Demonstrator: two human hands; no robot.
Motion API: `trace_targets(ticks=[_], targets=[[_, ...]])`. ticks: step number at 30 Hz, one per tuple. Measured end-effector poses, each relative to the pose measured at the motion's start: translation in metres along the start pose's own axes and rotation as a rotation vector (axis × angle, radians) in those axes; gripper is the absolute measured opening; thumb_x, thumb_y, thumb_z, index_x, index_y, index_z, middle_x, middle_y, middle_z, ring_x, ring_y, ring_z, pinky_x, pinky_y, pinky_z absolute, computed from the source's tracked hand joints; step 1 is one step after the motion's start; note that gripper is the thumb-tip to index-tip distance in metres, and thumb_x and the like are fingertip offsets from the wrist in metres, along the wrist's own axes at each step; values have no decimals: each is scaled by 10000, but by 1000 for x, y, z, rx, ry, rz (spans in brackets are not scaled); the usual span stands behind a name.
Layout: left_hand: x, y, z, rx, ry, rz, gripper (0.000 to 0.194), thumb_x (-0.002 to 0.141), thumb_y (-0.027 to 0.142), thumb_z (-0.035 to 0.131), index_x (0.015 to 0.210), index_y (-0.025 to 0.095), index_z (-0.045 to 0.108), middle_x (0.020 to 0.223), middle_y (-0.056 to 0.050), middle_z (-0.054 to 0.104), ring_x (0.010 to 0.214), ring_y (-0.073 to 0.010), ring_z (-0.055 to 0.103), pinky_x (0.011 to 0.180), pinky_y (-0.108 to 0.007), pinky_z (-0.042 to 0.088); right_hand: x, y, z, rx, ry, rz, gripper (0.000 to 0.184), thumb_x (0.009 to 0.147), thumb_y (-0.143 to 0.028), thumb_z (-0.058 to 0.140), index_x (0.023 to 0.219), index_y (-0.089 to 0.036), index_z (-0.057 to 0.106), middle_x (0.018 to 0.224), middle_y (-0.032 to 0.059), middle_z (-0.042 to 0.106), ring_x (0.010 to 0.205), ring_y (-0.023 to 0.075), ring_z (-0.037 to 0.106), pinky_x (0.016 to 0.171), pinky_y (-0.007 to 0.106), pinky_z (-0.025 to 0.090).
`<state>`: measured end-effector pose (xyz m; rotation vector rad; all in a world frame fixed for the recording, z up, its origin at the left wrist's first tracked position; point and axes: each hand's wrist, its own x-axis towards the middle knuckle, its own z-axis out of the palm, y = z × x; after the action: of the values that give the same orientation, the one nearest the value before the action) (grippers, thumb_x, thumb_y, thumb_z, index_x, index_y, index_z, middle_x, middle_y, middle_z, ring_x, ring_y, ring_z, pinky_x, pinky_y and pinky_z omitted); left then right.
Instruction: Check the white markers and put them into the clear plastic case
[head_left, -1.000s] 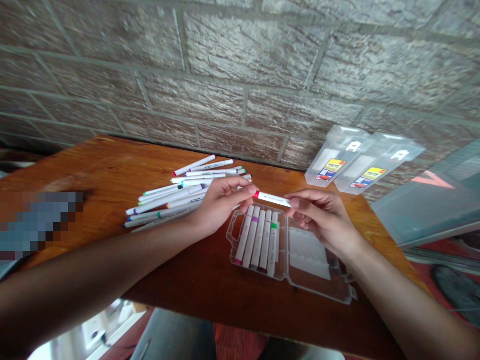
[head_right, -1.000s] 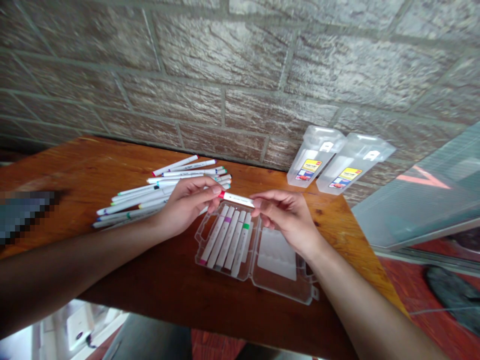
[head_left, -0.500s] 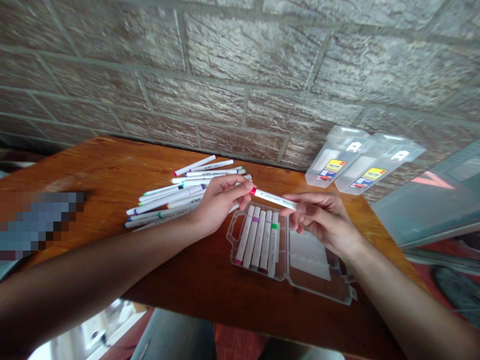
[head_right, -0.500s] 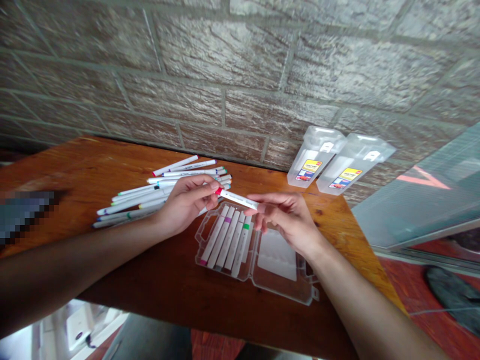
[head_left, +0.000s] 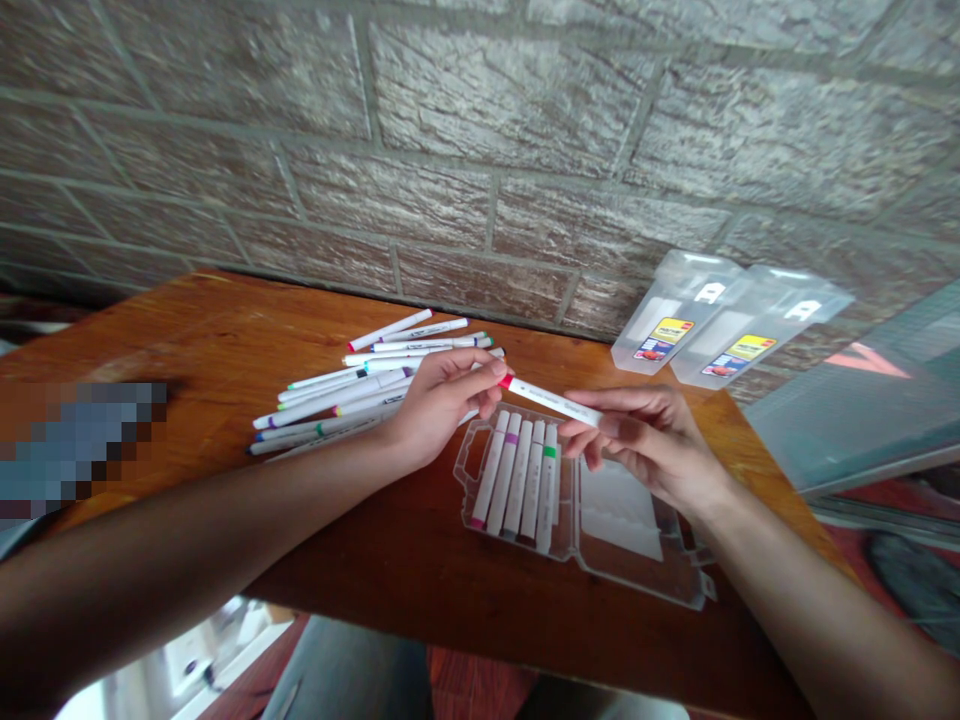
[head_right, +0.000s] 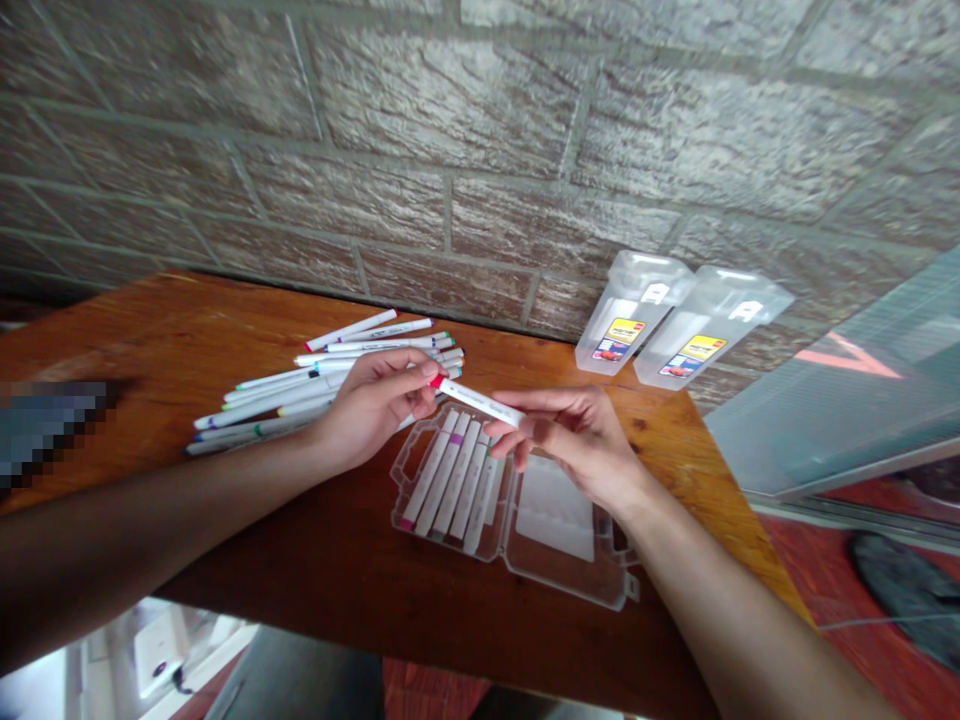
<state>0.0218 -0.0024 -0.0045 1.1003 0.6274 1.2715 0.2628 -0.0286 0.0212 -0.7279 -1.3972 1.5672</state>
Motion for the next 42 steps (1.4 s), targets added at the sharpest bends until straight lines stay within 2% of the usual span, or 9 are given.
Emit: trace_targets(ticks=[14,18,24,29,33,42], targets=[[0,-1,-1,12,-7,10,230,837,345,837,763,150,740,646,5,637,553,-88,524,559,-249,380,-1,-3,-2,-9,-5,33,326,776,-311,913,1088,-225,866,929,137,853,771,293,841,555,325,657],[0,-1,0,28,2,22,229,841,355,833,772,155,745,646,5,633,551,-90,525,554,-251,382,-1,-3,-1,-13,-7,5,312,789,-312,904,1089,-236,865,941,124,856,750,265,834,575,320,654],[1,-2,-1,137,5,48,268,855,402,820,761,166,733,635,9,620,537,-91,518,544,-250,384,1,0,2,-112,109,-28,255,806,-303,912,1051,-249,863,887,86,857,660,204,798,528,283,611],[0,-3,-2,220,7,79,268,885,420,800,810,172,732,620,14,623,529,-93,520,546,-248,390,2,4,0,-164,104,-84,200,874,-308,865,1058,-230,854,918,93,858,666,202,806,541,282,618],[-1,-2,-2,279,1,102,255,914,408,773,833,171,731,612,19,622,523,-91,523,543,-244,387,3,6,-2,-198,109,-114,207,874,-326,867,1056,-228,853,906,90,856,668,203,812,542,275,623],[-3,2,2,300,-14,110,279,899,431,782,878,154,754,664,-7,679,517,-94,554,528,-241,417,5,6,-3,-200,192,-81,193,852,-340,877,993,-211,848,843,73,845,580,166,761,505,265,614]])
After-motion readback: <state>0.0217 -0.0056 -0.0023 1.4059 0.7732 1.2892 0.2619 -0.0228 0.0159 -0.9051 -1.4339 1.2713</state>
